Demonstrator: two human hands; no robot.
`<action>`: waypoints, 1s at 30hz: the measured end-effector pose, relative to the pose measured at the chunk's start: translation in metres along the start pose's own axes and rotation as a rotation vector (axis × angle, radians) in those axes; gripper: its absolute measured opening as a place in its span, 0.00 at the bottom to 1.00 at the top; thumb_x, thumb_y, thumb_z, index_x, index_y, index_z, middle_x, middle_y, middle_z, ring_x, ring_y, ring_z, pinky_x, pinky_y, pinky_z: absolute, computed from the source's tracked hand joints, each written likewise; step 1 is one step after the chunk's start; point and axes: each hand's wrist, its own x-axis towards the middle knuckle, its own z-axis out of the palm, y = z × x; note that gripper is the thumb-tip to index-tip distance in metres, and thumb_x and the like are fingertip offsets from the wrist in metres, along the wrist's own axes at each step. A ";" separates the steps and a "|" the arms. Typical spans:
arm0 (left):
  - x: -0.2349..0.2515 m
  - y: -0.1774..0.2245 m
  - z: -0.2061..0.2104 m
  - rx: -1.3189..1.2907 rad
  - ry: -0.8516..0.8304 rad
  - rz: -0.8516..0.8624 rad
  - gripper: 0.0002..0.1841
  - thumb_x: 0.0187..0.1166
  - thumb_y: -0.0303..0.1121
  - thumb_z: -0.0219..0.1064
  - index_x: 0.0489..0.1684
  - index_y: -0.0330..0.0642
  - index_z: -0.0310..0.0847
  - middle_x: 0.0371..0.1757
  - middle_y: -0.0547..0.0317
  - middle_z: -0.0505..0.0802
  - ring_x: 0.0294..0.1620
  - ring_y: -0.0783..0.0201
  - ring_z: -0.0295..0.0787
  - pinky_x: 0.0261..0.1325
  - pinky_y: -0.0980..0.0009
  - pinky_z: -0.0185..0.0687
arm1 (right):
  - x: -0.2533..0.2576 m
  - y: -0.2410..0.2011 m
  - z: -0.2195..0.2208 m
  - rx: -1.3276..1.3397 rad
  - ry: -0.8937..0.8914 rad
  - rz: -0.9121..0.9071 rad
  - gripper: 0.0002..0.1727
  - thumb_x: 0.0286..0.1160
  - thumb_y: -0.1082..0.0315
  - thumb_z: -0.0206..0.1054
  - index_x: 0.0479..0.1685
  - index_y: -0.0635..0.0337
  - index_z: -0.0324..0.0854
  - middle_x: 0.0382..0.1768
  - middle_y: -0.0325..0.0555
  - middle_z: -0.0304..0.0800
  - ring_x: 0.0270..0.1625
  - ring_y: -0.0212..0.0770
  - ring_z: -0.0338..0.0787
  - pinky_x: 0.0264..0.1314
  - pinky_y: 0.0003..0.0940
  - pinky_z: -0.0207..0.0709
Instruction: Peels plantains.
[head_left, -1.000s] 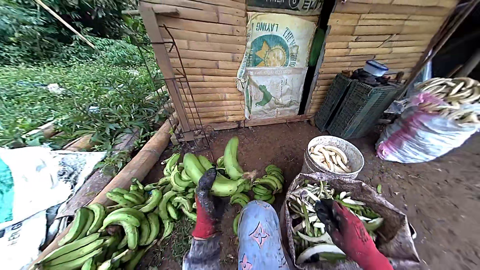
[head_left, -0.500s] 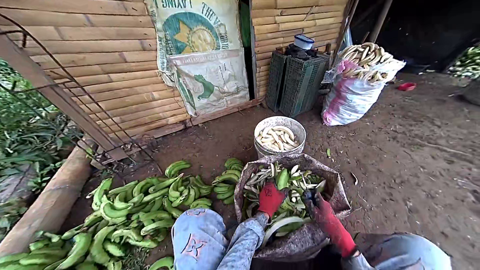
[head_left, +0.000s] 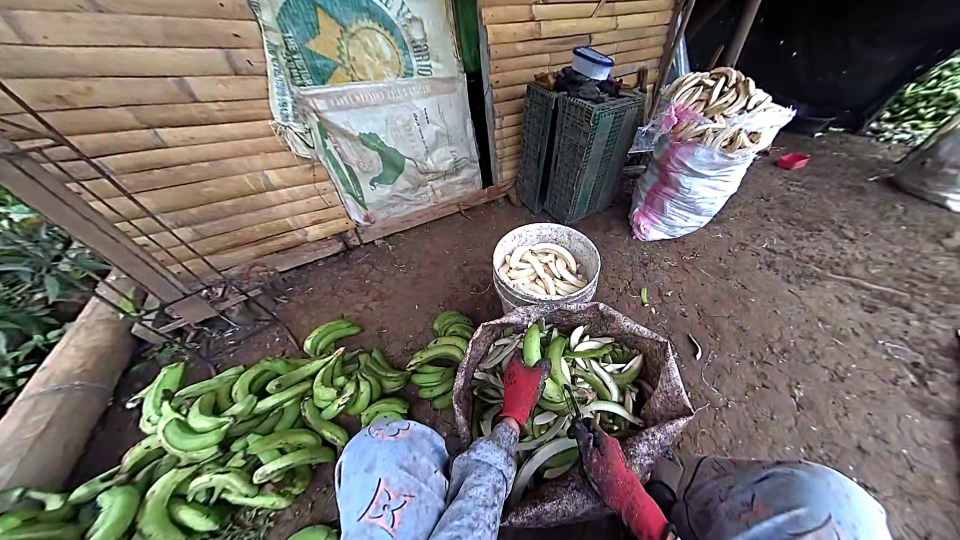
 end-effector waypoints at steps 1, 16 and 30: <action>0.001 0.000 -0.001 -0.012 -0.002 -0.008 0.32 0.79 0.42 0.72 0.77 0.29 0.71 0.68 0.34 0.85 0.72 0.45 0.82 0.77 0.49 0.73 | -0.001 0.002 0.003 0.013 0.014 0.002 0.20 0.94 0.59 0.49 0.63 0.64 0.81 0.42 0.52 0.88 0.42 0.43 0.86 0.52 0.44 0.79; -0.006 -0.009 0.002 -0.096 0.050 -0.056 0.33 0.78 0.38 0.73 0.78 0.27 0.68 0.69 0.32 0.84 0.72 0.45 0.81 0.77 0.51 0.73 | 0.012 -0.023 0.007 -0.365 -0.111 0.174 0.24 0.93 0.56 0.50 0.76 0.65 0.71 0.60 0.64 0.88 0.66 0.57 0.88 0.72 0.53 0.76; -0.005 0.019 0.006 0.612 -0.140 -0.042 0.45 0.71 0.52 0.73 0.88 0.40 0.60 0.80 0.34 0.76 0.75 0.39 0.79 0.74 0.43 0.76 | 0.016 -0.011 0.003 -0.406 -0.120 0.235 0.24 0.94 0.57 0.49 0.77 0.65 0.70 0.64 0.63 0.87 0.71 0.55 0.87 0.76 0.52 0.74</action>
